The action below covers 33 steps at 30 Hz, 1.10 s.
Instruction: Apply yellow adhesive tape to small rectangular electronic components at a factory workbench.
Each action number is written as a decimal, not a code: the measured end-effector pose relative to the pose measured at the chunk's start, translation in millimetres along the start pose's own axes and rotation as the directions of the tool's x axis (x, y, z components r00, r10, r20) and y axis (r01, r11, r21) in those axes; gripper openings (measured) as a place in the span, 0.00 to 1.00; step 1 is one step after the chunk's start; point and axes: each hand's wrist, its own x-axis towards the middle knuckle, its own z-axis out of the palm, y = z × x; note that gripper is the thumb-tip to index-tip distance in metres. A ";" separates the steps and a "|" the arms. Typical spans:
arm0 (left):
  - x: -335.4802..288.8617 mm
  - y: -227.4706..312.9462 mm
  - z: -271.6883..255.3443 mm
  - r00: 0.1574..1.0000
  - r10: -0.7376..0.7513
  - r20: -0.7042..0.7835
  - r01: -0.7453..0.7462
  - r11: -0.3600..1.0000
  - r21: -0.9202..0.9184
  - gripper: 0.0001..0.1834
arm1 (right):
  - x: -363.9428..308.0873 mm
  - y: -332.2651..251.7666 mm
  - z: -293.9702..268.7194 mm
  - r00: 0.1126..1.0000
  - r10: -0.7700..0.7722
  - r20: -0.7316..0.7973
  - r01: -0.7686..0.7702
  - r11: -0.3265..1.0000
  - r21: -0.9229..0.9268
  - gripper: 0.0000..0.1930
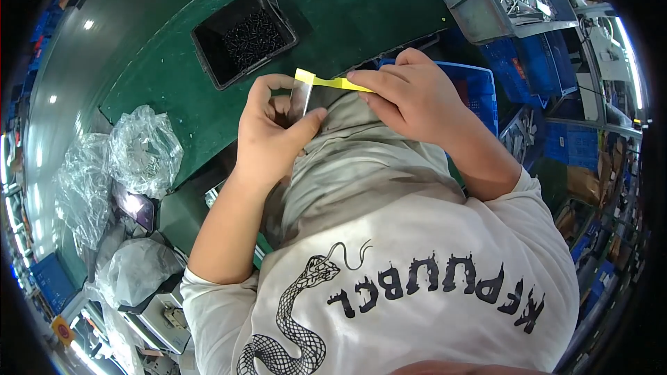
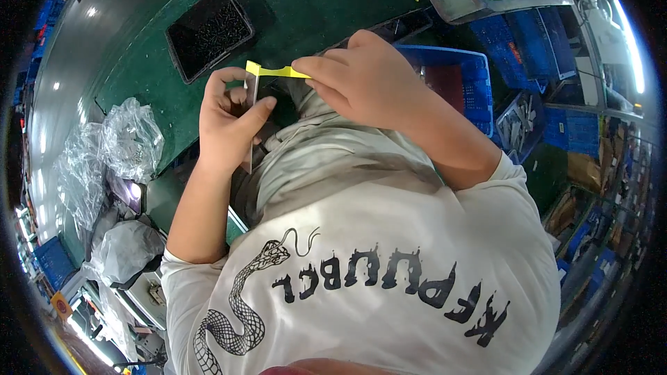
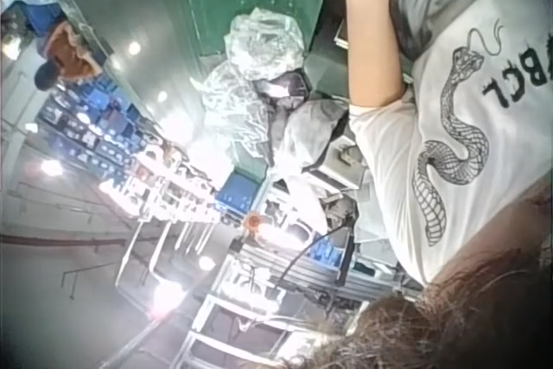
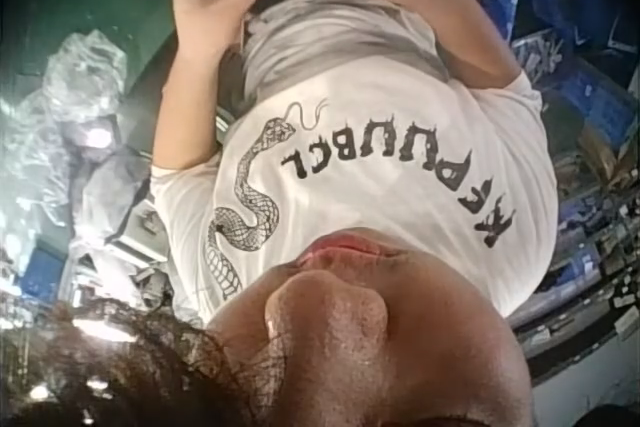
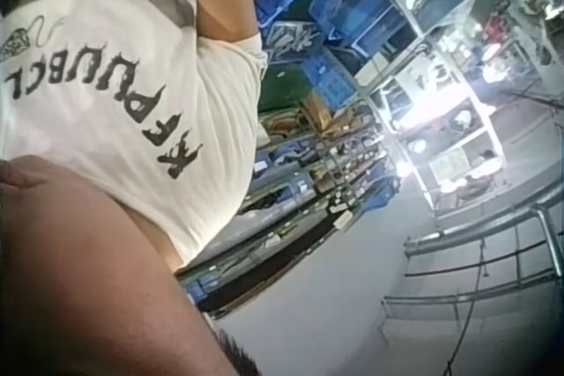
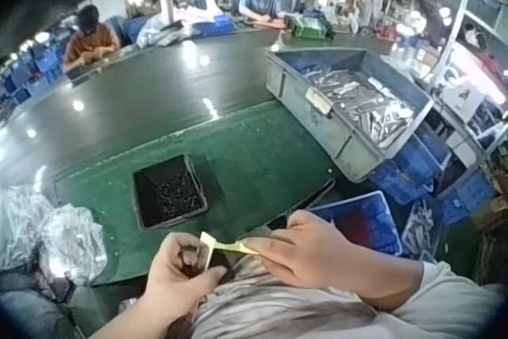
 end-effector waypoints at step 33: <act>-0.6 -20.1 10.0 0.972 0.229 -0.047 -0.226 0.973 0.054 0.13 | 8.5 -6.5 -2.2 0.999 -0.049 0.020 0.049 0.999 -0.009 0.23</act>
